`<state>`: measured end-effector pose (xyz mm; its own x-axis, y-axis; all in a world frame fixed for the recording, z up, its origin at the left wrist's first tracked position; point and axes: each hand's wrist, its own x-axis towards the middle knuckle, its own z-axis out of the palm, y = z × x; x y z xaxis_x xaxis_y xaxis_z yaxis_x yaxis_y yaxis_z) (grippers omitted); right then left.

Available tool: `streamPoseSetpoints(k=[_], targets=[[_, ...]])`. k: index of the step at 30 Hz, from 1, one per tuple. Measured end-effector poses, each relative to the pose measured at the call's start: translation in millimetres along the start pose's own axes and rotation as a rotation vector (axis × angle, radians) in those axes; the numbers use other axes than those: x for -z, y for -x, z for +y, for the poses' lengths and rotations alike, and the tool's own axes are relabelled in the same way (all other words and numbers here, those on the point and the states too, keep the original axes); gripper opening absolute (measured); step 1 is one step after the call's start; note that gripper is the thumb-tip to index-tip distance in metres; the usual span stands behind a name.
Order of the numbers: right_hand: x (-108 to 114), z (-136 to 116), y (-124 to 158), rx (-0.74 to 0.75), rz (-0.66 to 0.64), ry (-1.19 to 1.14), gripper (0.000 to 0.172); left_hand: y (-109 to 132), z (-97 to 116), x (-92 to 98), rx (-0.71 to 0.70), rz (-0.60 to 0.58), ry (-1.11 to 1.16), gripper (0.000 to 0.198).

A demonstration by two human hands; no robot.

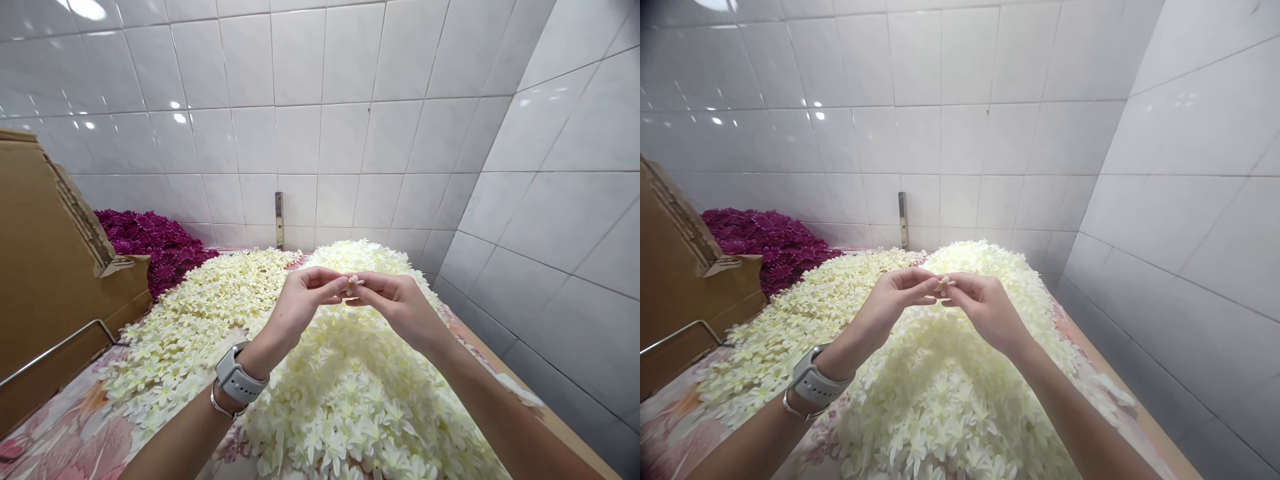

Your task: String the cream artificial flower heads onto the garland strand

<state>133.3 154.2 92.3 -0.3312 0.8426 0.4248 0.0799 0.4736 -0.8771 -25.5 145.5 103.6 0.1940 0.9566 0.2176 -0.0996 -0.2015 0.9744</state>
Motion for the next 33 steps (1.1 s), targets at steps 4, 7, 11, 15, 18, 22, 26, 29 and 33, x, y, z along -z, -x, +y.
streamPoseSetpoints(k=[4, 7, 11, 15, 18, 22, 26, 29, 33], targets=[[-0.3, 1.1, 0.8, -0.053, 0.089, -0.024, 0.029, -0.3, -3.1, -1.6, -0.032, -0.008, -0.002, 0.02], [1.0, 2.2, 0.3, -0.086, 0.102, -0.029, 0.031, -0.9, -4.7, -2.0, -0.002, -0.017, 0.018, 0.021], [4.9, 1.9, -1.2, -0.097, 0.1, -0.032, 0.03, -0.6, -4.4, -1.4, -0.005, -0.025, 0.007, 0.017], [9.8, -1.3, -2.2, -0.147, -0.026, -0.063, 0.029, -1.9, -4.1, 0.6, -0.016, 0.023, 0.034, 0.017], [13.2, -0.4, -3.1, -0.149, 0.035, 0.032, 0.029, -4.1, -4.4, 1.7, -0.007, 0.073, 0.058, 0.016], [12.6, 4.4, -4.5, 0.024, 0.377, 0.498, 0.028, -5.6, -5.5, 0.6, 0.034, 0.119, 0.074, 0.016], [5.9, 1.5, -2.5, 0.169, 0.305, 0.556, 0.025, -4.3, -5.9, -1.4, -0.002, 0.091, 0.049, 0.014], [2.6, -2.3, 0.5, 0.076, 0.061, 0.312, 0.026, -2.0, -4.9, -3.2, -0.047, 0.045, -0.012, 0.01], [3.4, -0.9, 2.0, 0.007, 0.029, 0.148, 0.024, 0.4, -4.7, -6.1, -0.061, 0.024, -0.042, 0.009]])
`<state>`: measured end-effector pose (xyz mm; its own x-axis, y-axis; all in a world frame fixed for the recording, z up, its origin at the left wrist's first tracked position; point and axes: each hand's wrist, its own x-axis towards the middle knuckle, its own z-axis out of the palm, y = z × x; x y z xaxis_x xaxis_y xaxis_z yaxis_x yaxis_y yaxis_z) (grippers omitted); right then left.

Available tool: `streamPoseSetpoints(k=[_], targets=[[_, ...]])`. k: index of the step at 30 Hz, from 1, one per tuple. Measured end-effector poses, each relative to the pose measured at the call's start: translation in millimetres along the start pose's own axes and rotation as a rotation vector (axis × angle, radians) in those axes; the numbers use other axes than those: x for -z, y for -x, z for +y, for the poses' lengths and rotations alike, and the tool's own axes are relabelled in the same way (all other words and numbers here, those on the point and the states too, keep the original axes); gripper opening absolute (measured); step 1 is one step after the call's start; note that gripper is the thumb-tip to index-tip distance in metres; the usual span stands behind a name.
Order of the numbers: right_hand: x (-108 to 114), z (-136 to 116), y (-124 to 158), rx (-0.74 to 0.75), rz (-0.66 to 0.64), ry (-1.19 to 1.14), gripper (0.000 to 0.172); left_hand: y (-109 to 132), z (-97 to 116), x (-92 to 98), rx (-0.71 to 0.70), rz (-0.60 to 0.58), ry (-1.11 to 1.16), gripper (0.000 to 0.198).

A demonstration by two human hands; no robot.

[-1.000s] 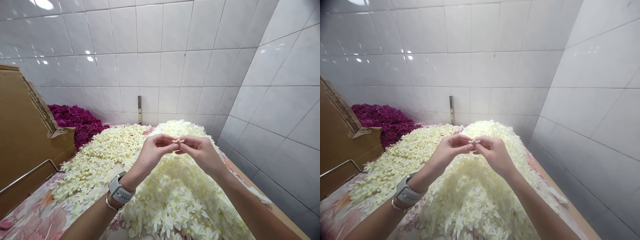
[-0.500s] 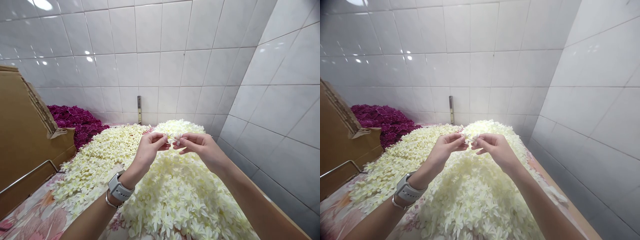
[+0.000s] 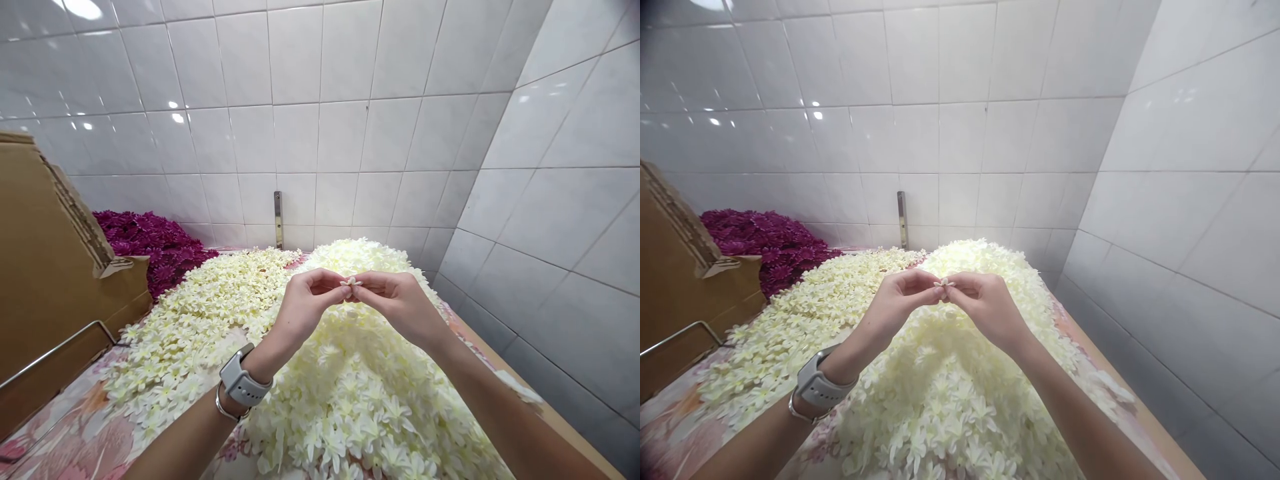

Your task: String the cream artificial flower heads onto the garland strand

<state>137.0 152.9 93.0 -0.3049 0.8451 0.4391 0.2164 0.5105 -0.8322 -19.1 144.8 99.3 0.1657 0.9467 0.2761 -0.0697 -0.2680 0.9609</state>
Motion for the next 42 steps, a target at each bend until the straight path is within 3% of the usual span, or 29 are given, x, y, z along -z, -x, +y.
streamPoseSetpoints(k=[10, 15, 20, 23, 25, 28, 32, 37, 42], targets=[[2.1, 5.4, -4.5, -0.129, 0.096, -0.146, 0.036, -0.2, -0.5, 0.9, 0.045, 0.045, 0.028, 0.009], [10.1, 4.4, -7.3, -0.128, 0.006, -0.161, 0.034, -1.9, 2.5, 3.1, 0.05, 0.114, 0.067, 0.01], [13.2, 7.2, -8.2, -0.07, 0.223, 0.225, 0.03, -4.0, 1.1, 4.5, 0.07, 0.145, 0.071, 0.01], [10.5, 11.6, -8.8, 0.117, 0.352, 0.542, 0.024, -4.8, -1.2, 4.3, 0.062, 0.126, 0.068, 0.009], [9.0, 14.7, -9.3, 0.234, 0.389, 0.645, 0.018, -5.2, -2.6, 4.1, 0.055, 0.125, 0.065, 0.008], [8.3, 16.3, -9.5, 0.266, 0.357, 0.684, 0.018, -5.2, -4.0, 3.8, 0.049, 0.129, 0.05, 0.008], [7.3, 7.9, -6.5, 0.227, 0.312, 0.591, 0.021, -3.5, -3.4, 3.3, 0.043, 0.105, 0.028, 0.008], [3.5, -3.5, -1.0, 0.029, -0.015, 0.176, 0.026, -0.4, -0.2, 1.6, 0.016, 0.05, 0.018, 0.008], [3.3, -1.1, -0.3, -0.026, 0.023, 0.001, 0.028, 3.2, 2.2, -2.4, 0.013, 0.018, 0.031, 0.009]])
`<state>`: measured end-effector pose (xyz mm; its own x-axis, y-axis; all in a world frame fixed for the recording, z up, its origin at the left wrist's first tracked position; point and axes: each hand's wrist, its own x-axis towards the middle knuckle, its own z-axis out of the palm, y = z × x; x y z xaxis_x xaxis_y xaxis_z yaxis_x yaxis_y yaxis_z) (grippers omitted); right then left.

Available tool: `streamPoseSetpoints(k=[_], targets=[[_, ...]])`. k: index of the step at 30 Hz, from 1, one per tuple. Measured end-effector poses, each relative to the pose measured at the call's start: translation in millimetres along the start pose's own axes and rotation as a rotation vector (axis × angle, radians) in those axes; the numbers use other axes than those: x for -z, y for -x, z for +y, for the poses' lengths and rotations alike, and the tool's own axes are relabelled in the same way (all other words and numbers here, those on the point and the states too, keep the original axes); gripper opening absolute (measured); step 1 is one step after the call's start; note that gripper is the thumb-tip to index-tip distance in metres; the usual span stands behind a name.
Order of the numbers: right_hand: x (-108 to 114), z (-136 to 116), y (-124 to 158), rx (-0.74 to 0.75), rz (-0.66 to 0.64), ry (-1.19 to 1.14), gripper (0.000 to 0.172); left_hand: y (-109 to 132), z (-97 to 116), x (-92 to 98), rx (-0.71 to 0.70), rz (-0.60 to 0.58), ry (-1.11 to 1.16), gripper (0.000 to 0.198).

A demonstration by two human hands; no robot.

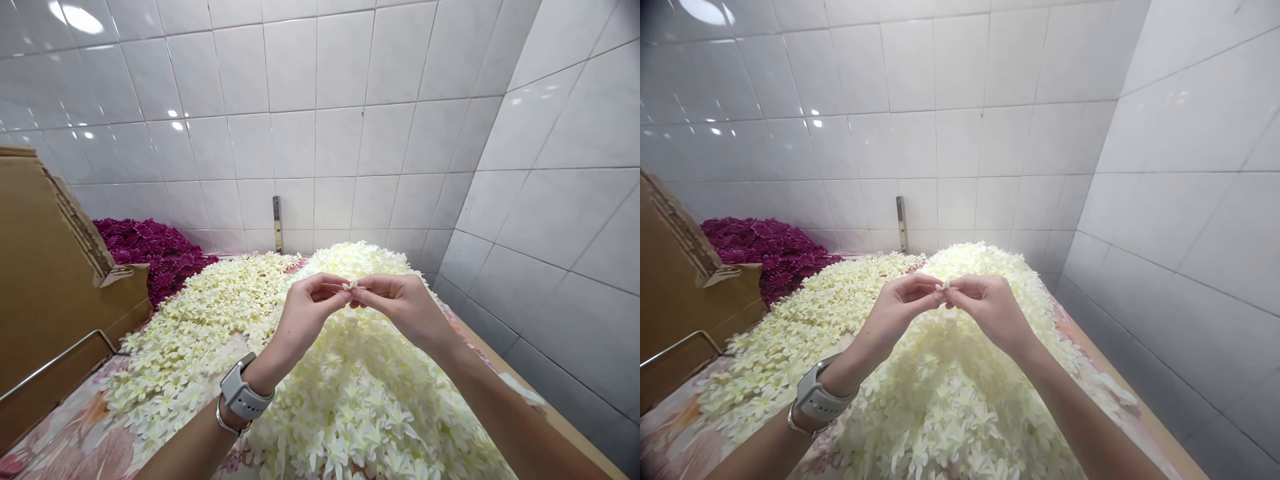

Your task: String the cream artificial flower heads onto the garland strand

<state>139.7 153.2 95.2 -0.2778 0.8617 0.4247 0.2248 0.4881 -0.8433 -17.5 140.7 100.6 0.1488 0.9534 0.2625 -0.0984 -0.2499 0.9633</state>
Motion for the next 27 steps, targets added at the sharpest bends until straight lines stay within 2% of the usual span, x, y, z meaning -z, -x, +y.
streamPoseSetpoints(k=[5, 11, 17, 20, 27], targets=[[3.2, -1.1, -0.5, -0.069, 0.068, -0.104, 0.03, 1.9, 2.4, -2.3, -0.009, 0.005, 0.014, 0.008], [9.1, -1.8, -4.2, -0.073, 0.059, -0.084, 0.024, -3.5, -0.6, 2.7, -0.037, 0.103, -0.022, 0.008], [14.1, 1.4, -7.9, -0.119, 0.209, -0.063, 0.015, -6.3, -1.1, 5.5, -0.036, 0.143, -0.028, 0.008], [14.0, 1.2, -8.4, -0.119, 0.229, -0.05, 0.011, -6.2, -1.4, 5.3, -0.012, 0.141, -0.009, 0.008], [11.6, -2.3, -6.8, -0.19, 0.274, -0.051, 0.033, -6.9, -4.3, 7.0, 0.011, 0.124, 0.016, 0.009]])
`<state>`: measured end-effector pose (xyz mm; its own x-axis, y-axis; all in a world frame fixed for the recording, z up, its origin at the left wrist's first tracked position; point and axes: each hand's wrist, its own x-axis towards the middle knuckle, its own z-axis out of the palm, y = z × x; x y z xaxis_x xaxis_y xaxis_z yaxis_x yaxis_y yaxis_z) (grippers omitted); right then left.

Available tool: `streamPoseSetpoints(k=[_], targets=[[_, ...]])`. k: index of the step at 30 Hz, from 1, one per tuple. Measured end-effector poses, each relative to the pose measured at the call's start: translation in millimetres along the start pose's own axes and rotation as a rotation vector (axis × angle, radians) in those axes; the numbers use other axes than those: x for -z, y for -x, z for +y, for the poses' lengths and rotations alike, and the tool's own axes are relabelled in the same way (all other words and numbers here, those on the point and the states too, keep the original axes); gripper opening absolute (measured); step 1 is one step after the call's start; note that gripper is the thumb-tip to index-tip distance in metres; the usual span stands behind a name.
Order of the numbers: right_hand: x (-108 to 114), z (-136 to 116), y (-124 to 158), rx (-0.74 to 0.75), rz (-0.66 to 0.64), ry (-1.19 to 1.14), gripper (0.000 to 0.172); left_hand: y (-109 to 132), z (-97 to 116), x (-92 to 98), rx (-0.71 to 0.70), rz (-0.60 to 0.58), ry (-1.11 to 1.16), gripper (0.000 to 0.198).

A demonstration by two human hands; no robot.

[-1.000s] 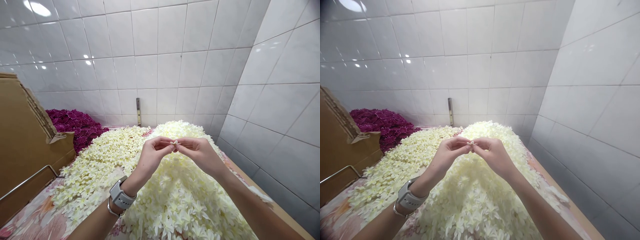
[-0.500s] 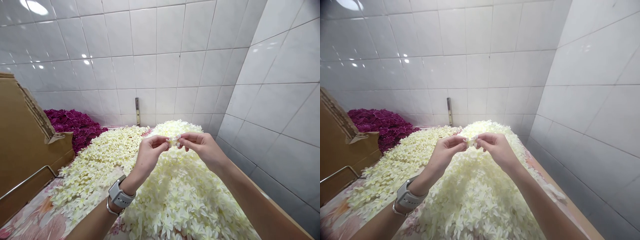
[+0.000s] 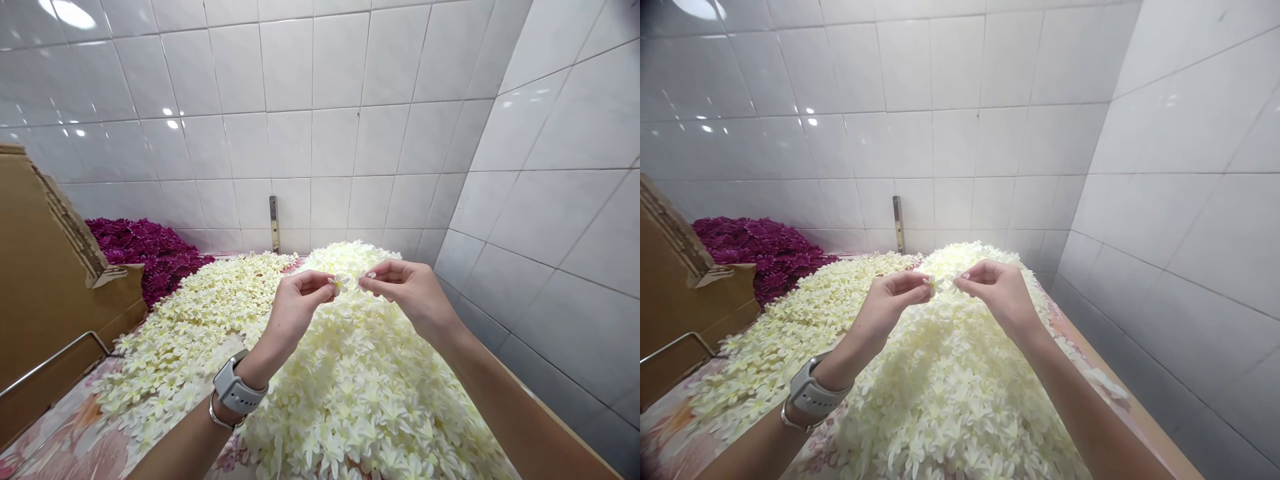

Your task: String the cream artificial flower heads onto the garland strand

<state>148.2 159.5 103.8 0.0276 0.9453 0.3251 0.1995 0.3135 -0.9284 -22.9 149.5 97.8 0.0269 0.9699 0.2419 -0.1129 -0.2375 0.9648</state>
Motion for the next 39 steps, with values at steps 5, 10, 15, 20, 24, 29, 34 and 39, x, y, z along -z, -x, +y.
streamPoseSetpoints(k=[5, 10, 15, 20, 24, 29, 34, 39], targets=[[3.4, 10.3, -5.3, 0.072, 0.051, 0.142, 0.038, -0.3, 0.4, 0.2, 0.004, 0.002, -0.008, 0.009], [3.3, 14.9, -9.4, 0.243, 0.087, 0.482, 0.031, 1.3, 2.7, -1.2, 0.028, 0.005, -0.008, 0.008], [-1.3, 3.8, 0.0, 0.406, 0.039, 0.506, 0.027, 2.7, 2.3, -1.8, 0.009, -0.046, -0.024, 0.004], [-5.8, -4.9, 11.7, 0.344, -0.24, 0.347, 0.021, 4.7, 0.9, -3.8, -0.012, -0.142, -0.026, 0.008], [-8.4, -5.1, 14.6, 0.305, -0.163, 0.264, 0.024, 7.4, 4.1, -5.9, 0.008, -0.132, -0.013, 0.011], [-8.3, -3.6, 13.9, 0.167, -0.179, 0.096, 0.027, 9.1, 7.7, -6.3, 0.029, -0.116, -0.014, 0.011], [-2.7, -3.5, 10.5, 0.085, -0.184, 0.009, 0.031, 8.1, 7.4, -4.8, 0.01, -0.108, -0.009, 0.011], [0.6, -5.9, 7.3, 0.085, -0.294, 0.019, 0.027, 8.0, 7.7, -3.7, -0.019, -0.057, -0.044, 0.01]])
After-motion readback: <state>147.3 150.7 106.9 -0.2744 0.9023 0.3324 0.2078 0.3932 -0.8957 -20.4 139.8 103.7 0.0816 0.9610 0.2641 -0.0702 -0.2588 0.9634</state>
